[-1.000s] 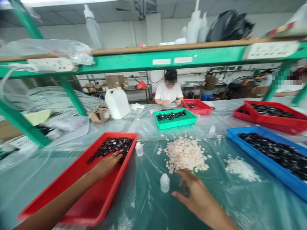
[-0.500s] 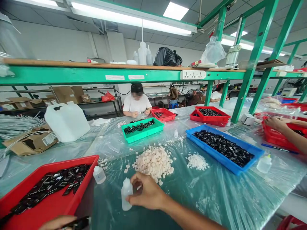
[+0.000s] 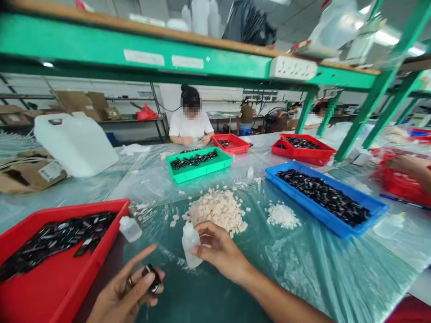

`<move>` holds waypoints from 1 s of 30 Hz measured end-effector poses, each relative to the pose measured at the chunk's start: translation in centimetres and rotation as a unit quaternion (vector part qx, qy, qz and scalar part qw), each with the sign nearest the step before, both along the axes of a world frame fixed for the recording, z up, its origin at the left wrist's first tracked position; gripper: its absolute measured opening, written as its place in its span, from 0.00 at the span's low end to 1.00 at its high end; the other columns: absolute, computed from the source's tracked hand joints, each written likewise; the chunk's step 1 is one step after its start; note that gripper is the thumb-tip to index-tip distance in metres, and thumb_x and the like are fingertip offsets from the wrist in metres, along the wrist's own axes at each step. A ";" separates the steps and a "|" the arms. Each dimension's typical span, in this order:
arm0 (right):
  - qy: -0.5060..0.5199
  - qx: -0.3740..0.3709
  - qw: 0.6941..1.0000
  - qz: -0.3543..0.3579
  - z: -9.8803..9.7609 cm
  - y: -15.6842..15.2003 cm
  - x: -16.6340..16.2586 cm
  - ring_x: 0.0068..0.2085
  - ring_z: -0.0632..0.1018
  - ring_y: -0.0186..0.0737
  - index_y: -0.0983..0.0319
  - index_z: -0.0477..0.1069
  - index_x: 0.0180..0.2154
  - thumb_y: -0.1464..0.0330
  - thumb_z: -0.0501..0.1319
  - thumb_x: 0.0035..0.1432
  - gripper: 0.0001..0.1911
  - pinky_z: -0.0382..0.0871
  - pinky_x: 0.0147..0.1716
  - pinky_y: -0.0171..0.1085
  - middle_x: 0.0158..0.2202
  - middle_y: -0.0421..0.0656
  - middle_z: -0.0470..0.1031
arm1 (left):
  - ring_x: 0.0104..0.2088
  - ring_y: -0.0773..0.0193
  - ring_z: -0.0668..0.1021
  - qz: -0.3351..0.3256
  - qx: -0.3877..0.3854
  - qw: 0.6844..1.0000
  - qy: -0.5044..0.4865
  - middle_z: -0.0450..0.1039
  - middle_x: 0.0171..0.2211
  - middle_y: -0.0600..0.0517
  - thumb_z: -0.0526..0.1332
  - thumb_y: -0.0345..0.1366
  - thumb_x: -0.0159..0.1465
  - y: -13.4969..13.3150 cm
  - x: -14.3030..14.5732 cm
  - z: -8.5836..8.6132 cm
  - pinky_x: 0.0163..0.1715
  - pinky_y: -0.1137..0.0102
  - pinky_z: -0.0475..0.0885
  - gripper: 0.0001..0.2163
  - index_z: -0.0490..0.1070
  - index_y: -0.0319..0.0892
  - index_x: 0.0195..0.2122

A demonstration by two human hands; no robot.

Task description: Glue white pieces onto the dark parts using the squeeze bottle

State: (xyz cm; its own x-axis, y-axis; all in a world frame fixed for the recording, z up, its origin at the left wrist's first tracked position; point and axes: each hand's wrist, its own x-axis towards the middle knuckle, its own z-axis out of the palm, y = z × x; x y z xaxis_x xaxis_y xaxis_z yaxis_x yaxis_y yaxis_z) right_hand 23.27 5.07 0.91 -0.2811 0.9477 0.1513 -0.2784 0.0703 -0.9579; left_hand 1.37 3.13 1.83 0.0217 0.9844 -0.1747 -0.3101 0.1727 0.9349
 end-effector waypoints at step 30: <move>-0.418 0.361 0.828 -0.101 0.3 -3.8 0.4 0.58 0.77 0.40 0.56 0.66 0.59 0.74 0.65 0.63 0.24 0.76 0.53 0.34 0.57 0.46 0.74 | 0.40 0.65 0.83 -0.009 0.360 0.885 0.293 0.80 0.44 0.51 0.65 0.21 0.66 -1.7 -2.3 -2.2 0.39 0.78 0.77 0.17 0.78 0.48 0.52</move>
